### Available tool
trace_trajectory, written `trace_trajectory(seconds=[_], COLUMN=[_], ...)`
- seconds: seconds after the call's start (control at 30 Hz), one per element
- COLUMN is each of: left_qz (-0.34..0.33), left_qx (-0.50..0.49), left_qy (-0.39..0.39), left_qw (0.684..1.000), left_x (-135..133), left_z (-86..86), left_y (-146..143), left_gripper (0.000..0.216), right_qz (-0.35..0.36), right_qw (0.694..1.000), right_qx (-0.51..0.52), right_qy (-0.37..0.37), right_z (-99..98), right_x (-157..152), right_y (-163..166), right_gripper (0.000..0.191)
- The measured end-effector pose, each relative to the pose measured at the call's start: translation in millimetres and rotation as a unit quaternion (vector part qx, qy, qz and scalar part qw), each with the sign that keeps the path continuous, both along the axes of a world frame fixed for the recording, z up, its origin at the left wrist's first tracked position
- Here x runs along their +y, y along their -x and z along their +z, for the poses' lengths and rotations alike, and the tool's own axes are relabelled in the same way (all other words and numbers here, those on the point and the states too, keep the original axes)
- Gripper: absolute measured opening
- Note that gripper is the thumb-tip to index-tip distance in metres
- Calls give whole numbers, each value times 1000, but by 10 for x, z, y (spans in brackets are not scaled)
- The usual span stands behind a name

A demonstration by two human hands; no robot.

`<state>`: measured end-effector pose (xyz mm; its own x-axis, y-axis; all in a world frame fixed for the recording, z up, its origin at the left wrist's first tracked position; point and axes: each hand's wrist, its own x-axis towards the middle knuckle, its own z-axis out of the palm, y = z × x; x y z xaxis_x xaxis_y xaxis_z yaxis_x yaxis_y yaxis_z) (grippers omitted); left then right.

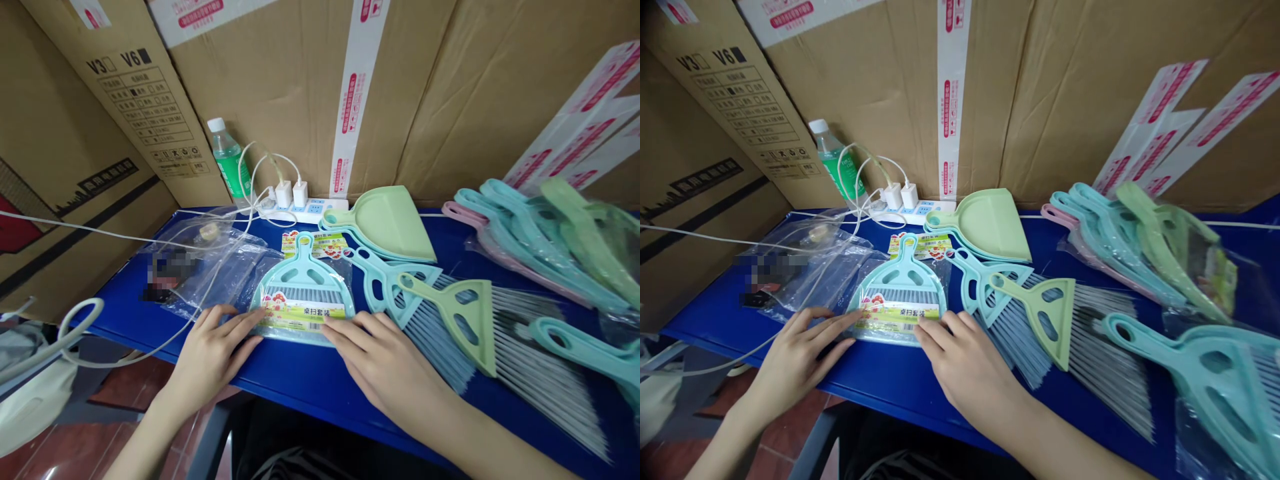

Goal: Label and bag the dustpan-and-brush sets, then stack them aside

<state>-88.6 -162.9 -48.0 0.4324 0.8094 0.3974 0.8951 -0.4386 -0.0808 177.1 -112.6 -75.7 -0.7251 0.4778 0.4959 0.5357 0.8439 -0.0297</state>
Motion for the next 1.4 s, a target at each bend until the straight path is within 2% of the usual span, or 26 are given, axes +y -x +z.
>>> trace_trajectory(seconds=[0.23, 0.47, 0.67, 1.1, 1.33, 1.4], left_qz=[5, -4, 5, -4, -44, -38], left_qx=[-8, -42, -44, -82, -15, -9], left_qy=[-6, -44, -46, 5, 15, 18], left_qw=[1000, 998, 998, 997, 999, 999], left_x=[22, 42, 25, 22, 45, 52], left_z=[-27, -128, -132, -148, -75, -70], left_y=[-78, -104, -95, -49, -63, -67], left_gripper=[30, 24, 23, 27, 35, 35], right_qz=[3, 13, 17, 15, 11, 9], right_qw=[1000, 1000, 999, 999, 1000, 999], right_qx=[21, 28, 37, 32, 18, 12], right_qy=[-1, 0, -5, -10, -22, -30], right_z=[10, 14, 25, 19, 20, 5], right_x=[-5, 13, 23, 38, 26, 24], right_y=[9, 13, 28, 43, 50, 52], right_gripper=[29, 28, 28, 27, 31, 30])
